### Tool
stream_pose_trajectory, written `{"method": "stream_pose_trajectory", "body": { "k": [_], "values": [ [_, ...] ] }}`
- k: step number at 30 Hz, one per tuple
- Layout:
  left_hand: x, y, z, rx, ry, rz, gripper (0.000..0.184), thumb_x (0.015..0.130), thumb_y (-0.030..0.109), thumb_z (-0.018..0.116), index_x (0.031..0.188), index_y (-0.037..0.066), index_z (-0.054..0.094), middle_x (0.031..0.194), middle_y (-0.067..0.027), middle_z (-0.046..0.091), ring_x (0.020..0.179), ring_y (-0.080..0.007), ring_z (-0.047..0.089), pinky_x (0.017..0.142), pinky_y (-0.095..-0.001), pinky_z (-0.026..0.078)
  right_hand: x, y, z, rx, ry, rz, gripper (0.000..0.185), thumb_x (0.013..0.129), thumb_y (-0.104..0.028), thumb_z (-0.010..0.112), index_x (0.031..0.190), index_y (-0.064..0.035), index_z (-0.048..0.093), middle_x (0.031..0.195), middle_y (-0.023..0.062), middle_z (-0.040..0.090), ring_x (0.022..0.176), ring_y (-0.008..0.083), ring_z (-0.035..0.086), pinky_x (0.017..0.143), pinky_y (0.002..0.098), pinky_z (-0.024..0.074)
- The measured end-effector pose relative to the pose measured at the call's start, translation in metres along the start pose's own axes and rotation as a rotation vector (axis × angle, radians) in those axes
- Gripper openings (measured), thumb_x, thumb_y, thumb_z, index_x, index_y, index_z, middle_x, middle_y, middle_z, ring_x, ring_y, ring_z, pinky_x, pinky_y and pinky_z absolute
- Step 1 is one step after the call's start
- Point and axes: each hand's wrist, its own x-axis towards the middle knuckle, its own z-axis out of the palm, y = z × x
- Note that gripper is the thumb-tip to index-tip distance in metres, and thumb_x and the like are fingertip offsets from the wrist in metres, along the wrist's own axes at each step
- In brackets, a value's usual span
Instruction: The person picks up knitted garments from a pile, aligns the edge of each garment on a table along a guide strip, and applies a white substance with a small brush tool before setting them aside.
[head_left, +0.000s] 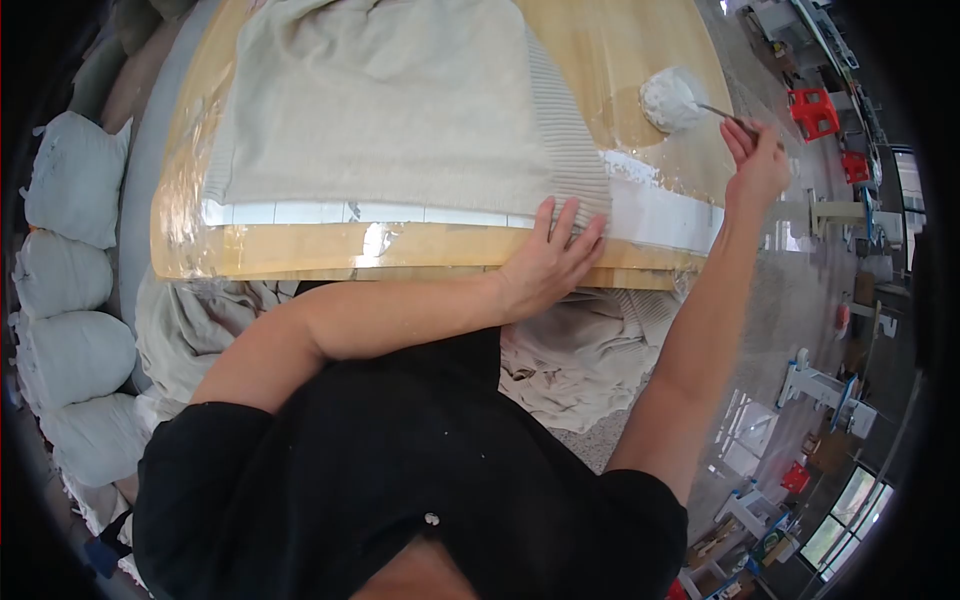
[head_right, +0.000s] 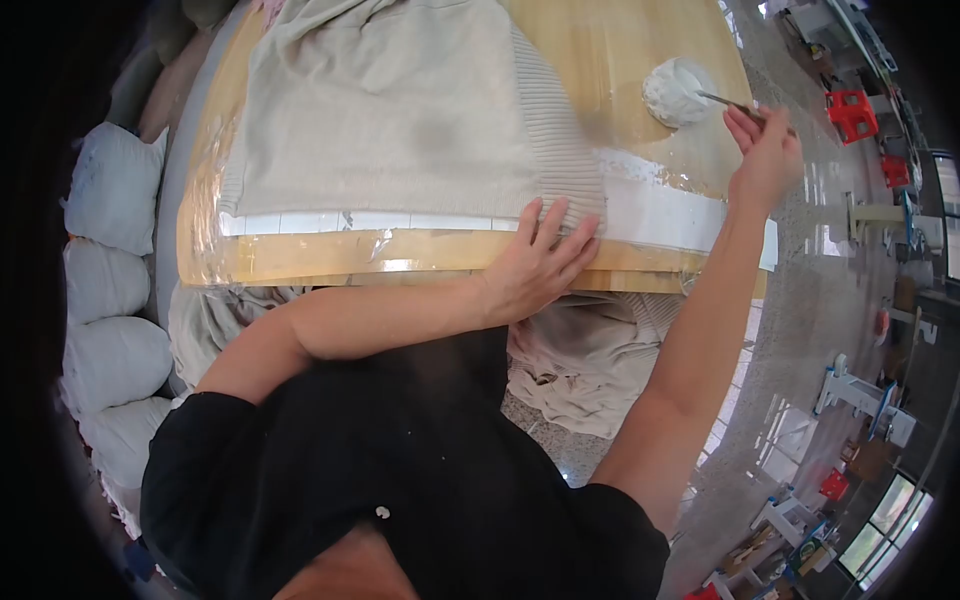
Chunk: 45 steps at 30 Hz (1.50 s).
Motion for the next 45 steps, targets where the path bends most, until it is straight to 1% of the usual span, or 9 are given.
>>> {"method": "stream_pose_trajectory", "body": {
  "k": [10, 21, 28, 34, 36, 38, 40, 44, 45],
  "values": [
    [-0.004, 0.001, 0.000, -0.025, 0.044, -0.007, 0.050, 0.076, 0.028, 0.049, 0.121, 0.007, 0.047, 0.132, -0.0160, 0.035, 0.113, -0.0431, 0.037, 0.091, -0.0568, 0.029, -0.163, -0.013, -0.001, -0.078, -0.042, 0.046, 0.014, 0.088, -0.008, 0.049, 0.092, 0.0041, 0.043, 0.086, 0.0179, 0.058, 0.070, 0.0220, 0.062, 0.065, 0.0315, 0.0547],
    [-0.005, 0.003, 0.010, -0.015, 0.131, -0.034, 0.046, 0.077, 0.027, 0.048, 0.119, 0.009, 0.048, 0.120, -0.0141, 0.045, 0.114, -0.0435, 0.037, 0.091, -0.0572, 0.029, -0.186, 0.001, 0.016, -0.208, -0.172, 0.012, 0.009, 0.086, -0.005, 0.051, 0.088, 0.0040, 0.049, 0.081, 0.0133, 0.060, 0.068, 0.0164, 0.062, 0.064, 0.0240, 0.0522],
    [0.001, 0.016, 0.049, -0.073, -0.141, 0.015, 0.048, 0.083, 0.032, 0.042, 0.124, 0.007, 0.043, 0.125, -0.0140, 0.042, 0.112, -0.0403, 0.040, 0.092, -0.0581, 0.027, -0.211, 0.000, 0.072, -0.235, -0.463, 0.063, 0.011, 0.083, -0.005, 0.056, 0.085, 0.0046, 0.051, 0.073, 0.0100, 0.061, 0.068, 0.0151, 0.062, 0.061, 0.0224, 0.0496],
    [0.004, 0.021, 0.045, 0.216, -0.016, 0.002, 0.042, 0.085, 0.029, 0.040, 0.120, 0.007, 0.043, 0.127, -0.0130, 0.041, 0.114, -0.0342, 0.040, 0.095, -0.0489, 0.029, -0.234, -0.020, 0.113, -0.136, -0.493, 0.023, 0.008, 0.085, -0.004, 0.054, 0.086, 0.0027, 0.050, 0.075, 0.0098, 0.061, 0.065, 0.0132, 0.061, 0.061, 0.0214, 0.0487],
    [0.004, 0.024, 0.046, 0.515, -0.008, -0.006, 0.040, 0.086, 0.028, 0.040, 0.119, 0.006, 0.043, 0.127, -0.0127, 0.040, 0.115, -0.0321, 0.040, 0.096, -0.0459, 0.030, -0.236, -0.016, 0.125, -0.104, -0.590, 0.020, 0.008, 0.085, -0.005, 0.054, 0.085, 0.0025, 0.050, 0.076, 0.0102, 0.061, 0.066, 0.0134, 0.061, 0.062, 0.0215, 0.0488],
    [0.005, 0.024, 0.047, 0.961, -0.061, -0.006, 0.038, 0.086, 0.027, 0.039, 0.118, 0.006, 0.043, 0.128, -0.0123, 0.040, 0.116, -0.0301, 0.040, 0.097, -0.0428, 0.031, -0.232, -0.013, 0.136, -0.377, -0.721, 0.146, 0.008, 0.086, -0.005, 0.053, 0.086, 0.0026, 0.050, 0.077, 0.0110, 0.061, 0.068, 0.0141, 0.062, 0.063, 0.0215, 0.0489],
    [0.005, 0.024, 0.049, 1.067, -0.099, -0.023, 0.037, 0.087, 0.026, 0.038, 0.117, 0.006, 0.043, 0.128, -0.0120, 0.039, 0.117, -0.0281, 0.040, 0.098, -0.0398, 0.031, -0.236, -0.027, 0.147, -0.330, -0.692, 0.092, 0.008, 0.085, -0.005, 0.053, 0.086, 0.0026, 0.050, 0.077, 0.0109, 0.061, 0.068, 0.0141, 0.062, 0.063, 0.0214, 0.0488],
    [0.008, 0.029, 0.053, -0.017, 0.138, -0.162, 0.040, 0.086, 0.029, 0.037, 0.117, 0.006, 0.046, 0.133, -0.0139, 0.034, 0.120, -0.0366, 0.035, 0.100, -0.0527, 0.026, -0.251, -0.023, 0.182, -0.099, -0.732, 0.019, 0.008, 0.085, -0.005, 0.054, 0.085, 0.0022, 0.051, 0.076, 0.0097, 0.061, 0.067, 0.0129, 0.061, 0.062, 0.0207, 0.0483],
    [0.007, 0.026, 0.043, -0.013, 0.140, -0.173, 0.040, 0.086, 0.029, 0.037, 0.117, 0.006, 0.046, 0.133, -0.0139, 0.034, 0.120, -0.0366, 0.035, 0.100, -0.0527, 0.026, -0.253, -0.017, 0.192, -0.051, -0.802, 0.031, 0.008, 0.085, -0.005, 0.055, 0.084, 0.0020, 0.051, 0.075, 0.0092, 0.061, 0.066, 0.0124, 0.061, 0.062, 0.0206, 0.0482]
  ]
}}
